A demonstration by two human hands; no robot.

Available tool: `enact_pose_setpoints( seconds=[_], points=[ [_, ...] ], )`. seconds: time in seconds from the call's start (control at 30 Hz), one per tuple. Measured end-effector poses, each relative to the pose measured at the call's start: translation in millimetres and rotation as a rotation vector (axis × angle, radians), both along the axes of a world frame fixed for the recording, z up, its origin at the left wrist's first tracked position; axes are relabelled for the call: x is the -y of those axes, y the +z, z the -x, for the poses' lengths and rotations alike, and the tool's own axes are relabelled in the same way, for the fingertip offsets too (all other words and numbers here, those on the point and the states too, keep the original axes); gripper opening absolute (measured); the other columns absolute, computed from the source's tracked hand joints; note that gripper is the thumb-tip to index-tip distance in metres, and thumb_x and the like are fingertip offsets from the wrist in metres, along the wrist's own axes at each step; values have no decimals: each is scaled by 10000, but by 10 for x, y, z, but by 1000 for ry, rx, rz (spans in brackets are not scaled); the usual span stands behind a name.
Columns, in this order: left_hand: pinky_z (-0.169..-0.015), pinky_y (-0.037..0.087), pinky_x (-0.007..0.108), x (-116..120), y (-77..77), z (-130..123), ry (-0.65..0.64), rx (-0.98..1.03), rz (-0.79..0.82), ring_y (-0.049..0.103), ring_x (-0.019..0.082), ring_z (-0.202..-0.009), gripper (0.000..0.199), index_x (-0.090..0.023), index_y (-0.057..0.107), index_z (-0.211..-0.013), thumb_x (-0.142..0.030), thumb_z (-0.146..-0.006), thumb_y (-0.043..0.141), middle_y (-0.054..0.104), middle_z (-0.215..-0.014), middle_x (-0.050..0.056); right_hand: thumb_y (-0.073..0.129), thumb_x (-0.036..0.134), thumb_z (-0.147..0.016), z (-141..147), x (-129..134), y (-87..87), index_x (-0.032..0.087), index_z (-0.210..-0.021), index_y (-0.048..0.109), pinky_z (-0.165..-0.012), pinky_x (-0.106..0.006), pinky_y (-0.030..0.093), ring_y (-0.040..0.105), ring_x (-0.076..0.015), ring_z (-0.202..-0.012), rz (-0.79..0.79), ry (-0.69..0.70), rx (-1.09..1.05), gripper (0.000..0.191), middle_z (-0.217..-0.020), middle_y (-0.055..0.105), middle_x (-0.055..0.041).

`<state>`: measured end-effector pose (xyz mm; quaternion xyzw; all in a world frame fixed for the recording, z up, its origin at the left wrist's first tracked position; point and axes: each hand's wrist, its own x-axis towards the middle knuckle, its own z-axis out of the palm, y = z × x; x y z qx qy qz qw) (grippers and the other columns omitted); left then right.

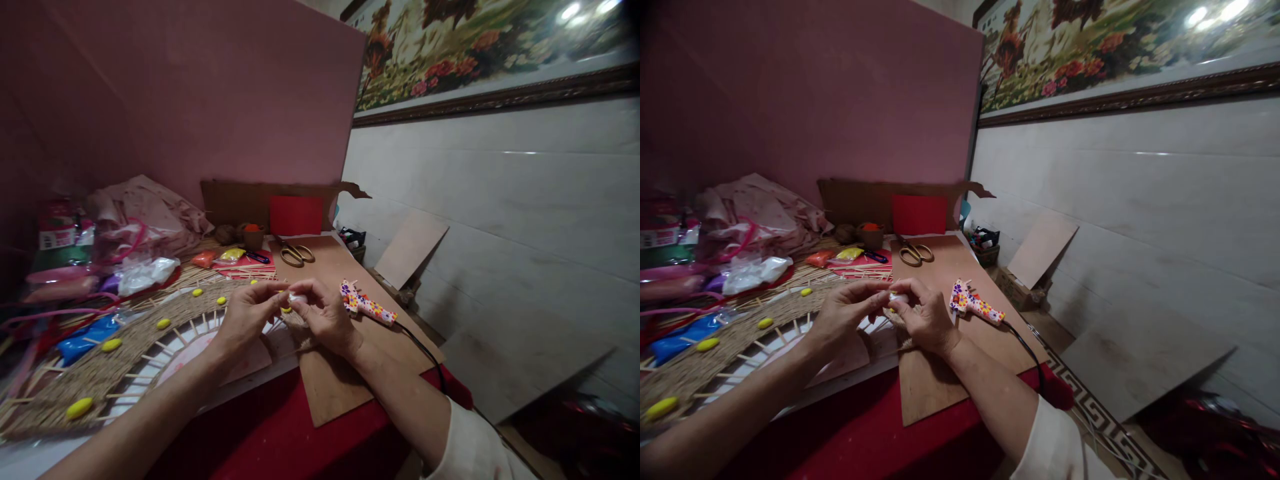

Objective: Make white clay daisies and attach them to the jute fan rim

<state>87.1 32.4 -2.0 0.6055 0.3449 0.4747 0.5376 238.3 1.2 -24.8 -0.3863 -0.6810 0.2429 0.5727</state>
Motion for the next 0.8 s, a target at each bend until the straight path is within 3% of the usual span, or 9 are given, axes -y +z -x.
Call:
enact_pose_setpoints(
  seconds=[0.1, 0.2, 0.33, 0.5, 0.63, 0.8],
  points=[
    [-446, 378, 205, -9, 29, 16, 16, 58, 19, 497, 89, -473, 237, -125, 660, -729, -337, -664, 743, 644, -581, 17, 577, 269, -838, -22, -9, 5, 184, -924, 618, -697, -261, 489, 603, -141, -765, -53, -93, 61, 127, -862, 638, -37],
    [-421, 363, 194, -32, 41, 31, 14, 183, 78, 468, 72, -430, 254, -141, 609, -683, -353, -662, 747, 626, -554, -1, 553, 312, -855, -41, -46, -10, 186, -898, 607, -600, -242, 474, 580, -127, -669, -8, -170, -12, 144, -787, 626, -25],
    [-406, 359, 186, -88, -28, 25, -3, 212, 139, 486, 73, -421, 300, -139, 604, -696, -390, -642, 761, 634, -559, 7, 549, 362, -860, -26, -61, -25, 198, -930, 572, -474, -214, 441, 541, -103, -530, 134, -43, -161, 180, -693, 609, 0],
    [-376, 337, 188, -95, -94, -24, -55, 78, 101, 464, 70, -396, 329, -139, 640, -733, -346, -547, 817, 626, -547, -7, 590, 332, -840, -2, -17, -3, 200, -918, 579, -464, -198, 416, 491, -79, -474, 154, 100, -210, 154, -606, 557, 41],
    [-388, 318, 180, -33, -44, -33, -2, -1, 3, 459, 67, -421, 232, -140, 652, -679, -304, -579, 782, 606, -535, -11, 587, 343, -841, -19, -34, -20, 192, -912, 595, -465, -194, 401, 489, -80, -492, 148, 48, -185, 167, -606, 543, 38],
    [-415, 381, 204, -80, -84, 3, -26, 72, 100, 515, 97, -447, 259, -138, 634, -759, -337, -633, 740, 657, -595, 29, 535, 392, -851, -58, -127, -41, 191, -960, 588, -435, -186, 366, 458, -53, -471, 152, -46, -327, 236, -753, 567, 14]
  ],
)
